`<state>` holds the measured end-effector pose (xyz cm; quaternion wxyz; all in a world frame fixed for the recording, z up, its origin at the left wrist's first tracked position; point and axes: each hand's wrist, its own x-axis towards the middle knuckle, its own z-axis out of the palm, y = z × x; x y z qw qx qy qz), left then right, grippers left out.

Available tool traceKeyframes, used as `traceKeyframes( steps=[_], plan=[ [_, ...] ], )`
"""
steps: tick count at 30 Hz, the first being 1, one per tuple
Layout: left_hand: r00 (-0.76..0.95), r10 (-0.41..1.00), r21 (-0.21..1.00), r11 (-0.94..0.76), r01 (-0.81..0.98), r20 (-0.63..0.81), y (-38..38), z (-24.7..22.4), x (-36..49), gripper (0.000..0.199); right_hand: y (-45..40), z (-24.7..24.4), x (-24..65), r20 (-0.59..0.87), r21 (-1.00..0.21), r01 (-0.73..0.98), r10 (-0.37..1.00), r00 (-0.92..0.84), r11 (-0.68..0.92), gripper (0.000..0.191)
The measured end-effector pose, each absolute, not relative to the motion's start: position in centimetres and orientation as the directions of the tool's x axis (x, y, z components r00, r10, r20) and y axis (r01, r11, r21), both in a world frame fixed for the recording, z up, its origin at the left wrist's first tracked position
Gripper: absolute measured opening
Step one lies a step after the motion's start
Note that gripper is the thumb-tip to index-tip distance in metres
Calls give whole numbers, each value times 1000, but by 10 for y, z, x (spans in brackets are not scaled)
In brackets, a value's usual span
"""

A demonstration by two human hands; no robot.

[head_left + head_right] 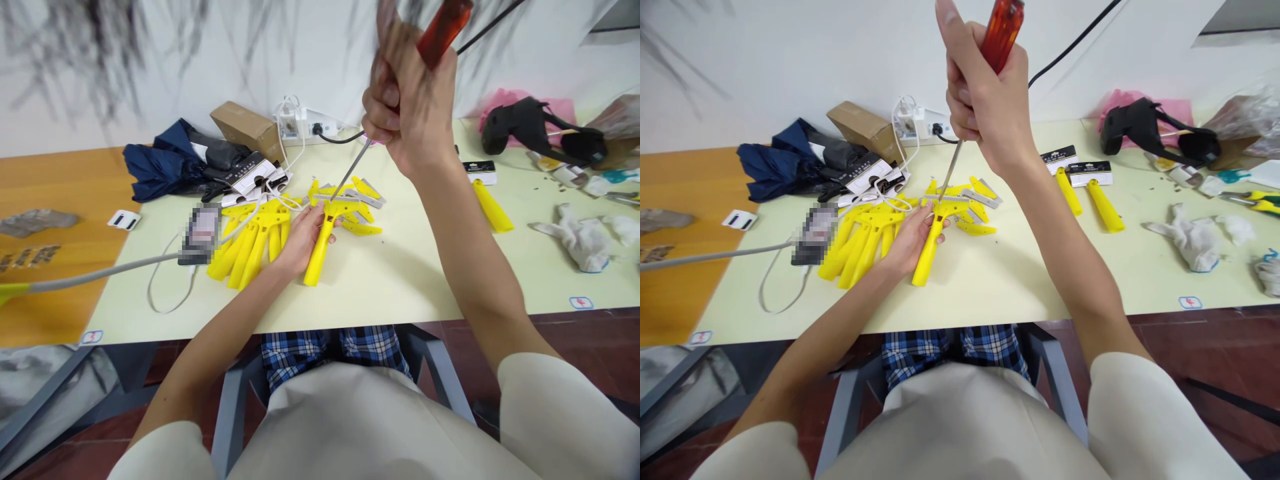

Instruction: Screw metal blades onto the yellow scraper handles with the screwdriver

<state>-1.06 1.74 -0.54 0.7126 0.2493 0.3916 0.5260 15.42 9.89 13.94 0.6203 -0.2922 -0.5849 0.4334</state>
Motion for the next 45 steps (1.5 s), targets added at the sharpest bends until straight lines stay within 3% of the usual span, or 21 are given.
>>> traceKeyframes(
  steps=[4,10,18,28,33,45],
  plan=[
    [169,924,714,373,-592,-342,21,-5,-12,18,104,141,159,470,-875,-149,882,-42,460,70],
    [208,904,642,413,-646,-373,25,-9,-15,14,101,143,164,461,-876,-203,883,-89,437,62],
    [173,927,714,367,-596,-333,22,-7,-15,16,100,144,163,466,-864,-244,883,-59,440,74],
    [147,938,733,338,-591,-314,21,-8,-14,25,99,140,155,452,-880,-142,891,38,453,82],
    [139,940,737,332,-588,-313,20,-7,-13,28,104,139,163,435,-891,-186,897,-83,414,79],
    [172,925,714,371,-594,-338,21,-7,-14,23,87,146,155,456,-888,-105,886,-85,447,73]
  ],
)
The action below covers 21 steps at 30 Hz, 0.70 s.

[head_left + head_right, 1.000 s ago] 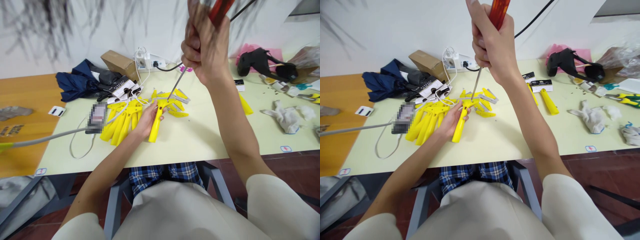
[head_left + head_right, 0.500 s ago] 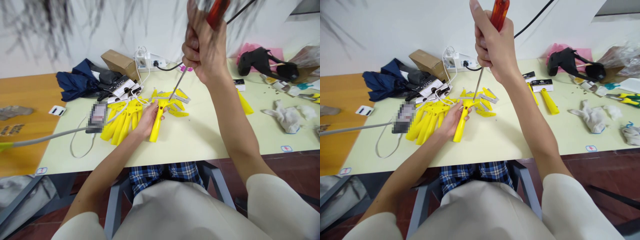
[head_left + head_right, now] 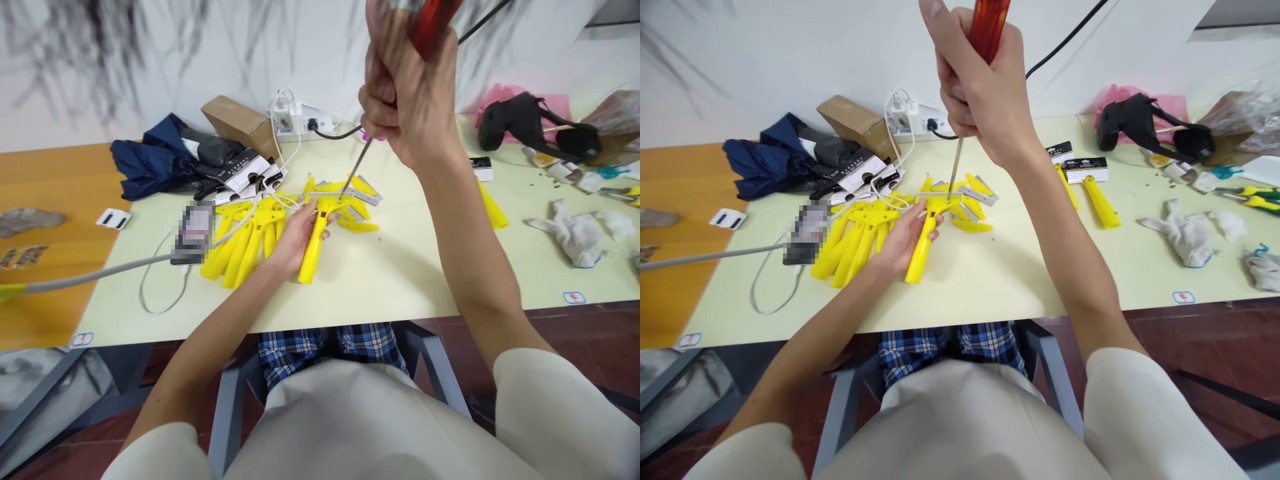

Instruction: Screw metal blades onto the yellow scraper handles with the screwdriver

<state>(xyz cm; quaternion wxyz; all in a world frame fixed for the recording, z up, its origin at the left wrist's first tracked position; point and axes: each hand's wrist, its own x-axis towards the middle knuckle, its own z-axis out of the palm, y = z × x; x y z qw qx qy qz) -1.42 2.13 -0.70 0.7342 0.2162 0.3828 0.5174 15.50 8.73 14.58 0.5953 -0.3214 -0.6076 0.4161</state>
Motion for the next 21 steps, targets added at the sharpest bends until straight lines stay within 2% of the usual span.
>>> traceKeyframes(
  steps=[6,11,15,21],
  plan=[
    [177,926,703,368,-609,-332,22,-6,-14,22,86,149,159,462,-887,-61,883,-83,458,72],
    [156,930,719,357,-596,-333,21,-5,-13,23,89,147,158,531,-841,-171,845,-69,514,66],
    [145,937,739,342,-581,-319,21,-4,-13,23,88,147,157,478,-873,-176,868,-135,454,74],
    [149,936,728,343,-594,-319,21,-4,-13,22,86,148,156,458,-882,-236,861,-220,408,69]
  ],
)
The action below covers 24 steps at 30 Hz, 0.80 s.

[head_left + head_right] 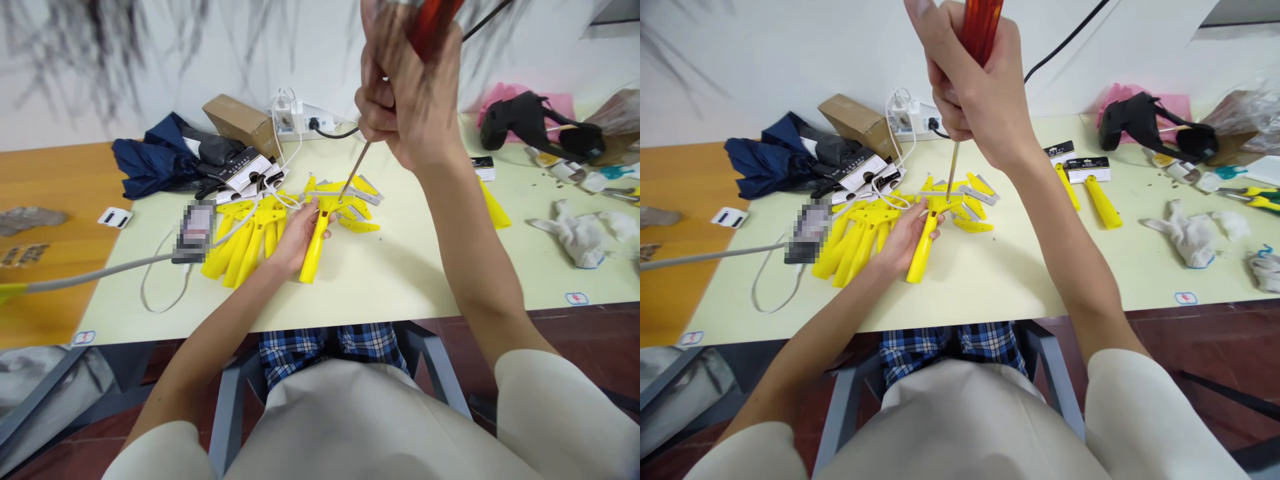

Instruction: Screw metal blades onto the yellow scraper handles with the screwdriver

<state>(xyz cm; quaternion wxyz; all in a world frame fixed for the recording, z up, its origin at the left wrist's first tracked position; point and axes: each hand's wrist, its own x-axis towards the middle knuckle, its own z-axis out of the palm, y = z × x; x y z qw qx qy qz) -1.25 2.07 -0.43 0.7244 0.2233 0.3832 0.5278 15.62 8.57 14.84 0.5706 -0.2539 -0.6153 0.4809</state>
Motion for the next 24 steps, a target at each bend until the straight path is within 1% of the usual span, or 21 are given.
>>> traceKeyframes(
  steps=[3,7,9,12,14,17,20,22,24],
  plan=[
    [145,933,728,348,-591,-328,21,-5,-13,24,87,146,151,487,-856,-269,862,-137,441,67],
    [147,938,731,339,-592,-316,21,-6,-13,27,87,143,147,493,-850,-232,869,-37,472,60],
    [147,938,732,338,-591,-315,21,-7,-14,27,88,144,150,479,-864,-199,876,-50,462,59],
    [155,938,723,338,-602,-310,21,-8,-14,25,90,146,157,449,-890,-150,885,-120,431,63],
    [156,940,717,332,-613,-302,22,-9,-15,25,92,146,159,460,-884,-160,877,-141,439,65],
    [152,946,718,318,-619,-288,22,-9,-16,26,95,145,158,508,-846,-217,859,-55,487,62],
    [150,949,725,309,-615,-277,22,-8,-15,27,98,143,156,490,-854,-200,872,-2,480,65],
    [131,951,735,300,-608,-280,21,-7,-14,28,99,144,156,470,-872,-166,882,-28,460,69],
    [104,954,749,287,-597,-282,21,-7,-13,30,99,145,156,449,-886,-170,890,-85,431,68]
  ],
)
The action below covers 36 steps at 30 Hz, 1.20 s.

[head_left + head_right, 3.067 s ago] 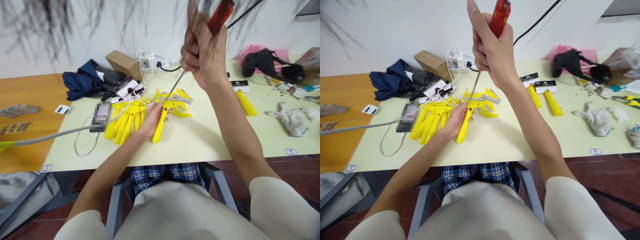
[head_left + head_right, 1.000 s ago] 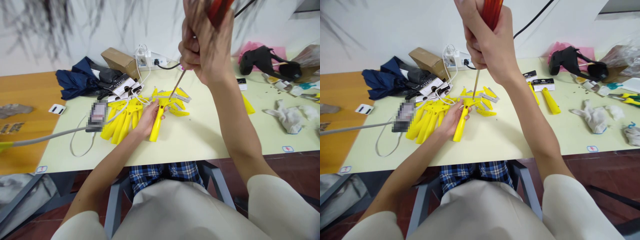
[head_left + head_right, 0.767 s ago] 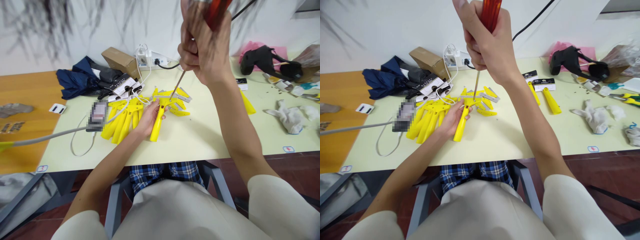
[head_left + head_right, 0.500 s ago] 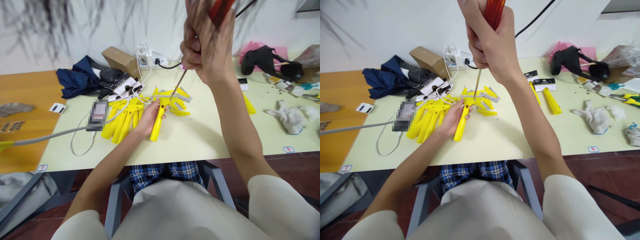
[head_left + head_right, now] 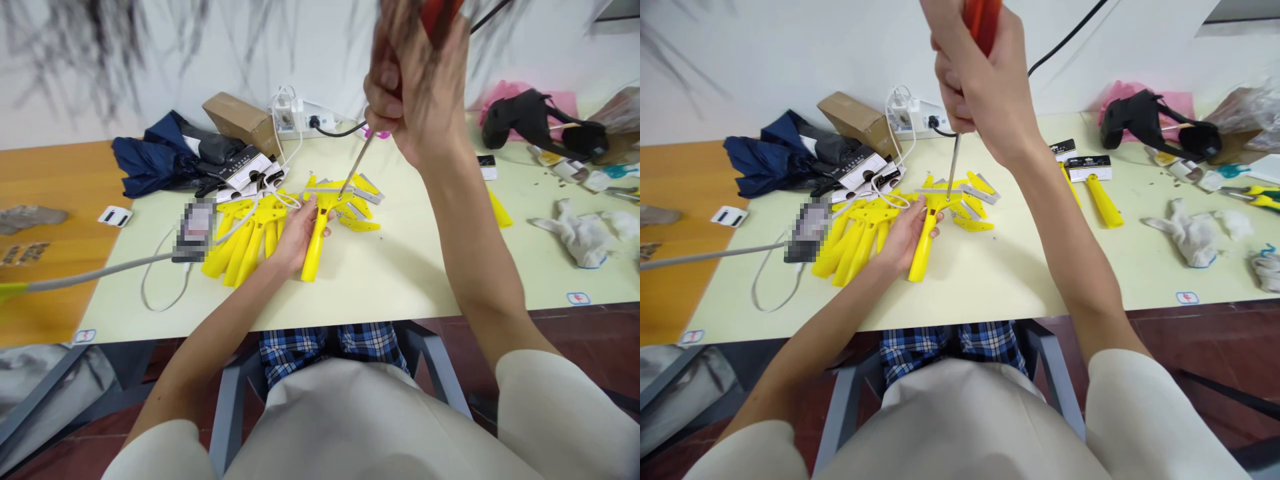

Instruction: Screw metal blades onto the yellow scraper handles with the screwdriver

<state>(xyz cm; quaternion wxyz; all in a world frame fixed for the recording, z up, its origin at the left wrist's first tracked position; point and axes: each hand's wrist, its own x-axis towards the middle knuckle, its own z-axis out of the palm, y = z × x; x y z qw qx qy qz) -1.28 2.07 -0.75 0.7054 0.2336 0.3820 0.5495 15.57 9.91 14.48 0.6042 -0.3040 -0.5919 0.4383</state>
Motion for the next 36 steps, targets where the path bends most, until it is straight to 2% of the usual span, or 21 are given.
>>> traceKeyframes(
  steps=[4,7,11,16,19,22,27,30,33,36],
  plan=[
    [79,955,768,278,-577,-286,20,-12,-10,33,99,146,153,398,-910,-246,864,-308,332,41],
    [44,953,768,267,-582,-299,21,-17,-8,35,97,143,155,407,-912,-134,826,-389,387,29],
    [16,962,766,227,-602,-272,22,-25,-7,30,91,138,163,459,-840,87,788,-410,535,37],
    [13,969,756,200,-623,-245,19,-29,-4,29,83,139,166,599,-738,115,724,-343,665,52],
    [5,973,751,183,-635,-233,18,-29,-4,30,79,143,168,648,-664,167,672,-358,729,42],
    [-12,967,752,190,-631,-255,18,-29,-4,35,80,146,175,664,-598,166,601,-446,784,33],
    [-38,962,751,187,-633,-271,19,-29,-5,38,94,142,188,714,-518,56,467,-521,854,49],
    [-33,968,756,175,-630,-251,19,-31,-5,37,93,143,190,735,-495,97,475,-483,864,48],
    [-26,972,765,167,-622,-234,18,-32,-5,42,83,147,189,688,-522,181,536,-489,834,49],
    [-33,971,772,167,-613,-237,17,-31,-5,48,72,153,186,635,-520,233,554,-538,822,33]
  ],
)
